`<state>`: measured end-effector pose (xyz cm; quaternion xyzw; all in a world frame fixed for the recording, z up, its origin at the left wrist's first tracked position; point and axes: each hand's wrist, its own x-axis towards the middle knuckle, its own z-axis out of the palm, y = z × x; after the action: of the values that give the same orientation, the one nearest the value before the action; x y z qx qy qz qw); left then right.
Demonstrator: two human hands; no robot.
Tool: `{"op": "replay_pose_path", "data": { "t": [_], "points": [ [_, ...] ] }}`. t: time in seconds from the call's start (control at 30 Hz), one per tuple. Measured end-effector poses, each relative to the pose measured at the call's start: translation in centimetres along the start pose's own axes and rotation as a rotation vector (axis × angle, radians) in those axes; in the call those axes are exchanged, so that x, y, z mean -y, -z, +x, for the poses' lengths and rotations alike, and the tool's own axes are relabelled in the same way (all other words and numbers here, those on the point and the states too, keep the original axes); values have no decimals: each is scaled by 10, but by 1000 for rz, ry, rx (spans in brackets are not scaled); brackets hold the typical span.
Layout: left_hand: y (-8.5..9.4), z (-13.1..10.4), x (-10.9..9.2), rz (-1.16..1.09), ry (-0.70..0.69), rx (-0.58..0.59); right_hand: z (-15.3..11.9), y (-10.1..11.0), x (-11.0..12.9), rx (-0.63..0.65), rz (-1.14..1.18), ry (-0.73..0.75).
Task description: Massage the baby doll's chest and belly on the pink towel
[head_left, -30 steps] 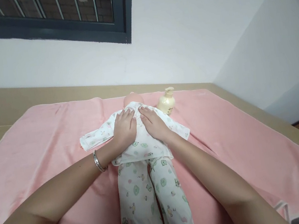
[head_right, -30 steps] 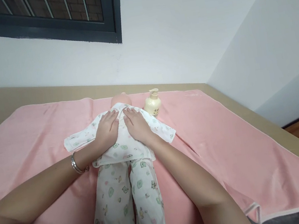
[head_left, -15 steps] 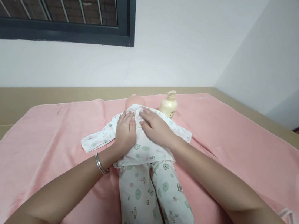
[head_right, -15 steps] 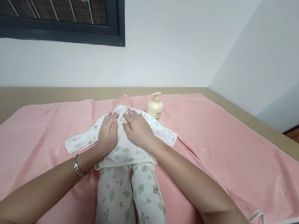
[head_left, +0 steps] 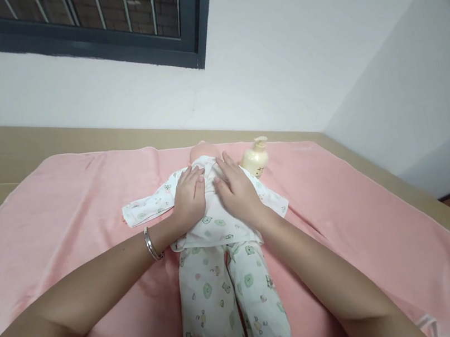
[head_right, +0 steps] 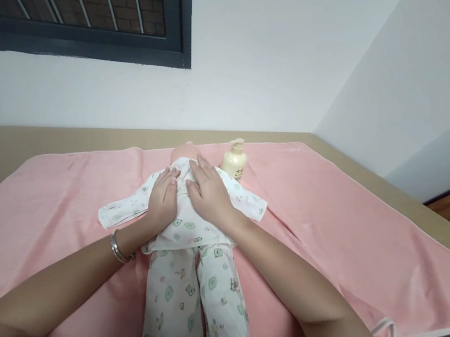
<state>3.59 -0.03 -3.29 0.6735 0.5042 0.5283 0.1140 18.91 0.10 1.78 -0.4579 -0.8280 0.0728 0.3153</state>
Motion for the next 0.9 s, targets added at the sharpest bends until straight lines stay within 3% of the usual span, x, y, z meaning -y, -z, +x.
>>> {"op": "replay_pose_path", "data": {
  "t": [0.17,0.33,0.47,0.57,0.67,0.8,0.9],
  "points": [
    [0,0,-1,-5,6,-2,0,-3,-2,221,-44,38],
    [1,2,-3,60,-8,19,1,3,4,268,-117,12],
    [3,0,-6,141,-47,43,2,24,15,313,-227,60],
    [8,-6,-14,204,-108,115,6,47,14,260,-227,86],
    [12,-4,-27,146,-117,180,13,65,-1,106,-190,7],
    [9,32,-51,-235,156,204,23,73,-37,-131,-157,-113],
    [-3,76,-67,-695,501,260,28,68,-57,-150,-203,-105]
  ]
}}
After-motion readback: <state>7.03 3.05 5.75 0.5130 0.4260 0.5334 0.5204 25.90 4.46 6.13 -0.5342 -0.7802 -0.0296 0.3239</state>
